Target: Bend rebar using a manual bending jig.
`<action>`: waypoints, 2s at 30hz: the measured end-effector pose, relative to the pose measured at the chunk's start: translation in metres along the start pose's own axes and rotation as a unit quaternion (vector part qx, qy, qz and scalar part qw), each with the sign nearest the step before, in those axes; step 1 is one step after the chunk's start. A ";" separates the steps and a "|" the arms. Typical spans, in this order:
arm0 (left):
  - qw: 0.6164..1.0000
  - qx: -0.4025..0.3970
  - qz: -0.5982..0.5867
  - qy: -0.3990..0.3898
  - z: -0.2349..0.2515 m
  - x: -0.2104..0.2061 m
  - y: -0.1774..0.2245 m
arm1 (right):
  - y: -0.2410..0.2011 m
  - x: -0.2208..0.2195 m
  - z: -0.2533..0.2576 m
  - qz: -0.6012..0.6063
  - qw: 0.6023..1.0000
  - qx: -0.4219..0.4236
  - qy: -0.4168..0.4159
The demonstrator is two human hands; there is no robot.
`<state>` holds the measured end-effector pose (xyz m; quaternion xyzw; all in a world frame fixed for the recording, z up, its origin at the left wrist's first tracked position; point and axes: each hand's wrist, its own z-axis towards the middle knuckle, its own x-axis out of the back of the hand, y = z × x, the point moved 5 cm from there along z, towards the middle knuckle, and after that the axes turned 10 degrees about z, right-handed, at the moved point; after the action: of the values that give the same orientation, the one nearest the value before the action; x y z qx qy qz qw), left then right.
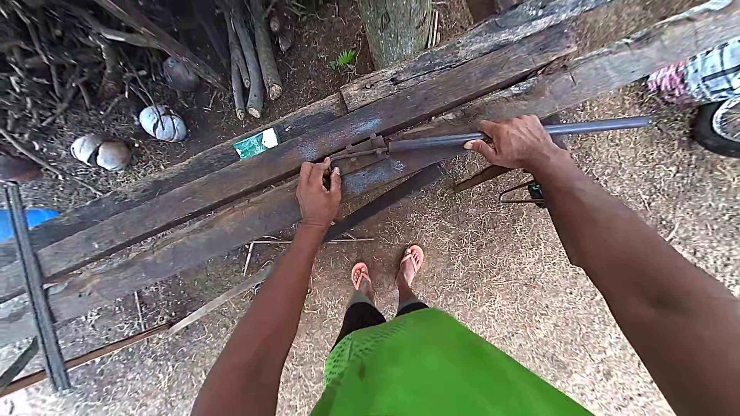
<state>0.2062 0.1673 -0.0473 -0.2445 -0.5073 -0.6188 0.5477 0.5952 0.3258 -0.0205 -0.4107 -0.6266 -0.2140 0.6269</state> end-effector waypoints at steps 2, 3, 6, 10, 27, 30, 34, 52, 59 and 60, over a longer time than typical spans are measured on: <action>1.000 -0.004 0.001 0.001 0.000 0.001 0.000 | 0.000 0.000 -0.001 0.003 1.000 0.005 0.007; 1.000 -0.009 -0.004 0.003 0.001 0.001 0.000 | 0.000 0.000 -0.002 0.006 1.000 0.010 0.018; 1.000 -0.022 -0.018 0.005 -0.001 0.001 -0.002 | -0.001 0.002 -0.005 0.027 0.999 0.014 0.041; 0.999 -0.029 -0.024 -0.003 -0.002 0.000 -0.003 | -0.002 0.002 -0.006 0.039 0.996 0.030 0.078; 0.999 -0.040 -0.024 -0.001 -0.001 0.001 -0.002 | 0.003 0.009 0.010 0.036 0.998 0.058 0.003; 0.999 -0.035 -0.024 -0.001 0.000 0.001 -0.003 | 0.000 0.010 0.013 0.029 0.997 0.066 -0.006; 0.999 -0.036 -0.021 -0.004 0.000 0.000 -0.004 | -0.002 0.007 0.010 0.022 0.998 0.056 -0.014; 0.999 -0.046 -0.021 -0.020 0.002 0.001 -0.002 | -0.088 -0.041 -0.086 0.115 0.965 -0.235 0.021; 0.994 -0.052 -0.061 -0.070 0.007 0.003 -0.004 | -0.168 -0.068 -0.116 0.150 0.902 -0.398 0.075; 0.994 -0.057 -0.061 -0.075 0.007 0.004 -0.003 | -0.181 -0.074 -0.118 0.152 0.891 -0.419 0.086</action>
<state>0.2002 0.1714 -0.0426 -0.2897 -0.5245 -0.6590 0.4546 0.5162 0.1118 -0.0322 -0.7056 -0.3521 -0.3931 0.4729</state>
